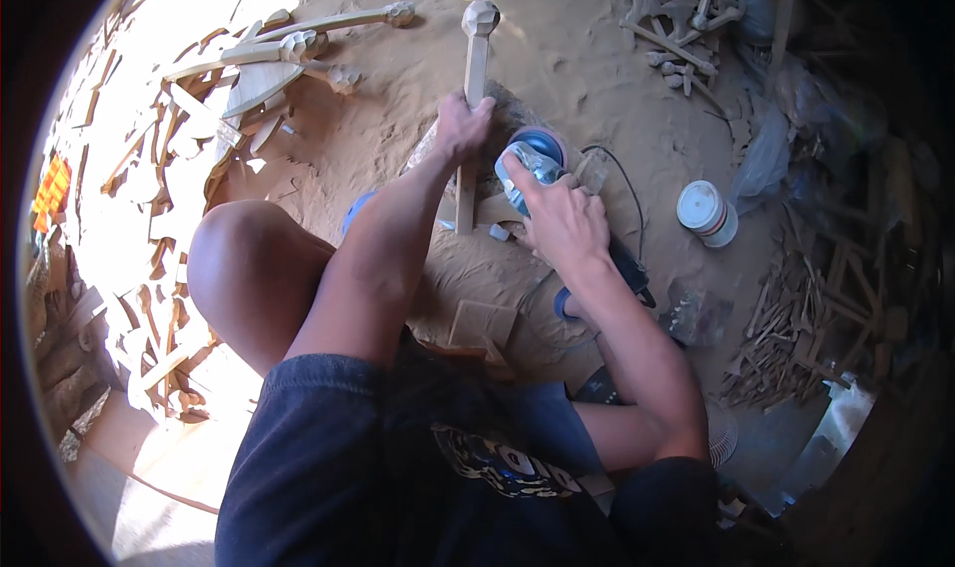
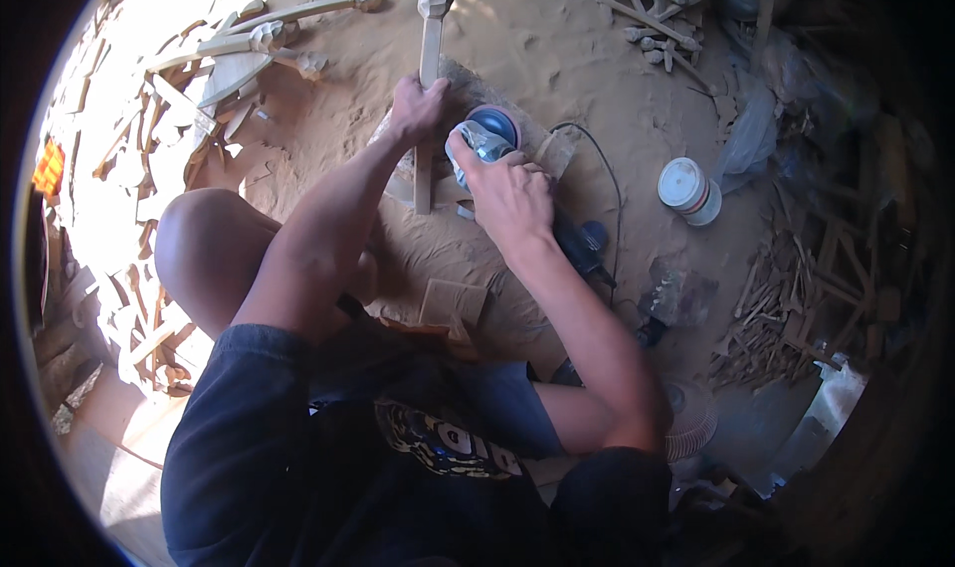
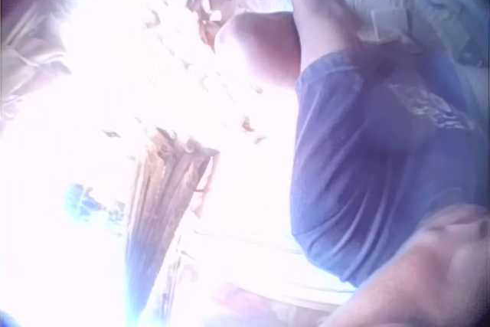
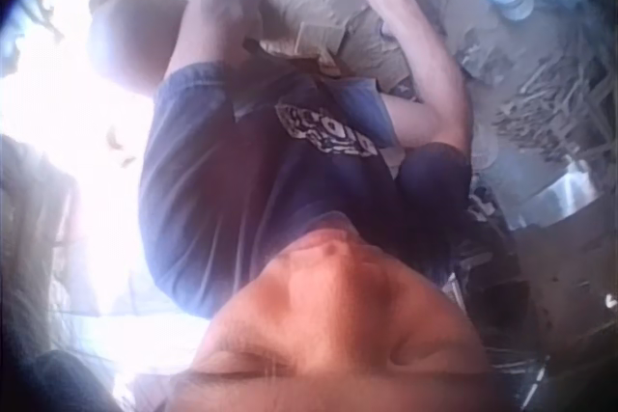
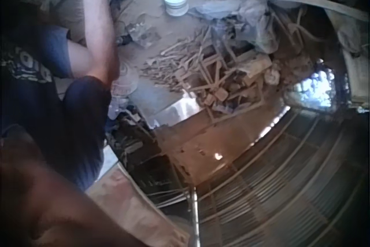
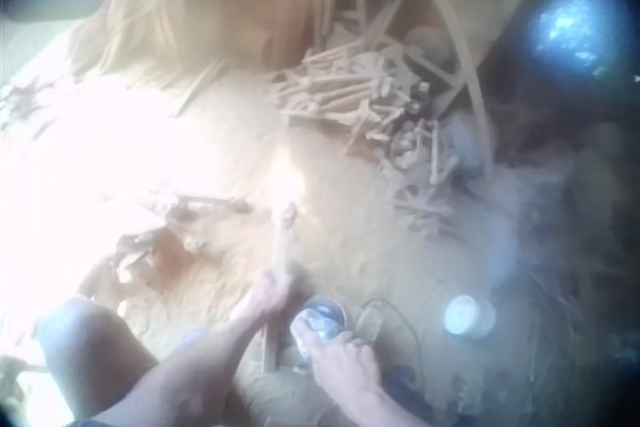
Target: The person sands the surface of a wooden axe prop using a power sander and applies glue from a small bottle to a joint.
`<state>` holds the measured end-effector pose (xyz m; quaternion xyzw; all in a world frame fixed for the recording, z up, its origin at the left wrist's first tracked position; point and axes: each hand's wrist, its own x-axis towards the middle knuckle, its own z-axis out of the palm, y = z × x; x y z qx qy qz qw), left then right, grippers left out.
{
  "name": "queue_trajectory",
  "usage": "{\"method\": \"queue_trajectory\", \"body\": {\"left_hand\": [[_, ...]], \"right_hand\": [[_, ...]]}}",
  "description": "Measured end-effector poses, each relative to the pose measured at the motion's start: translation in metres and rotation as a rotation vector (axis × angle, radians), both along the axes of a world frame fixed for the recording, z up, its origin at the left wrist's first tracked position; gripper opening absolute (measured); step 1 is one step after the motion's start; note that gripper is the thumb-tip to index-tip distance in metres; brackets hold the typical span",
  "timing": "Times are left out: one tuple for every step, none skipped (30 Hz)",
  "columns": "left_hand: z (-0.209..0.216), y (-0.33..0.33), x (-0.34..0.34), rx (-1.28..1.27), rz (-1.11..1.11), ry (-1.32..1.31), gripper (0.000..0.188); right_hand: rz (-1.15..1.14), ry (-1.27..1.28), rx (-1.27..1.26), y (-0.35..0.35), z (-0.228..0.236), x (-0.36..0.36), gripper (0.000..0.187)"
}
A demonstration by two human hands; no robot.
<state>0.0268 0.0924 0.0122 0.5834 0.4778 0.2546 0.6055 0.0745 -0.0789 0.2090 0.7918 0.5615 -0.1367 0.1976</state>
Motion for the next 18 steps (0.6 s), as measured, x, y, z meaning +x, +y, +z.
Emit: {"method": "queue_trajectory", "body": {"left_hand": [[0.002,0.0,0.0,0.001,0.004,0.019,0.04],[0.004,-0.002,0.0,0.009,-0.003,0.012,0.04],[0.004,-0.003,0.004,0.024,0.018,0.049,0.04],[0.007,-0.005,0.006,0.036,0.035,0.091,0.039],[0.01,-0.004,0.008,-0.006,-0.003,0.114,0.035],[0.009,0.0,0.007,0.014,-0.015,0.106,0.035],[0.006,0.005,0.003,-0.13,-0.031,0.033,0.031],[0.003,0.008,0.002,-0.274,-0.048,-0.038,0.027],[0.017,-0.006,0.015,-0.419,-0.087,-0.179,0.02],[0.013,-0.007,0.015,-0.396,-0.102,-0.18,0.02],[0.01,-0.006,0.013,-0.583,-0.04,-0.34,0.019],[0.007,-0.011,0.018,-0.781,0.01,-0.496,0.019],[0.016,-0.025,0.022,-0.856,0.031,-0.454,0.022],[0.021,-0.038,0.029,-0.858,-0.001,-0.446,0.022],[0.02,-0.044,0.028,-0.812,0.036,-0.372,0.022],[0.019,-0.048,0.027,-0.764,0.074,-0.301,0.023],[0.018,-0.05,0.027,-0.682,0.086,-0.245,0.027],[0.017,-0.054,0.026,-0.678,0.07,-0.229,0.027]], "right_hand": [[-0.051,0.013,0.039,-0.006,0.006,0.003,0.09],[-0.103,0.027,0.079,-0.014,0.013,0.006,0.091],[-0.107,0.015,0.096,-0.022,0.021,0.012,0.091],[-0.229,0.036,0.183,-0.035,0.025,0.018,0.09],[-0.352,0.058,0.27,-0.048,0.028,0.024,0.09],[-0.363,0.052,0.291,-0.061,0.032,0.027,0.09],[-0.475,0.16,0.466,-0.073,0.035,0.028,0.087],[-0.584,0.271,0.644,-0.084,0.039,0.03,0.085],[-0.683,0.27,0.677,-0.104,0.046,0.035,0.084],[-0.691,0.271,0.703,-0.115,0.048,0.037,0.084],[-0.72,0.372,0.794,-0.127,0.047,0.041,0.083],[-0.757,0.464,0.882,-0.14,0.047,0.045,0.082],[-0.861,0.572,0.899,-0.154,0.048,0.047,0.082],[-0.886,0.557,0.916,-0.169,0.045,0.05,0.082],[-0.909,0.602,0.93,-0.179,0.04,0.05,0.081],[-0.931,0.649,0.945,-0.186,0.034,0.05,0.081],[-0.938,0.654,0.961,-0.192,0.027,0.05,0.081],[-0.934,0.674,0.977,-0.197,0.018,0.047,0.081]]}}
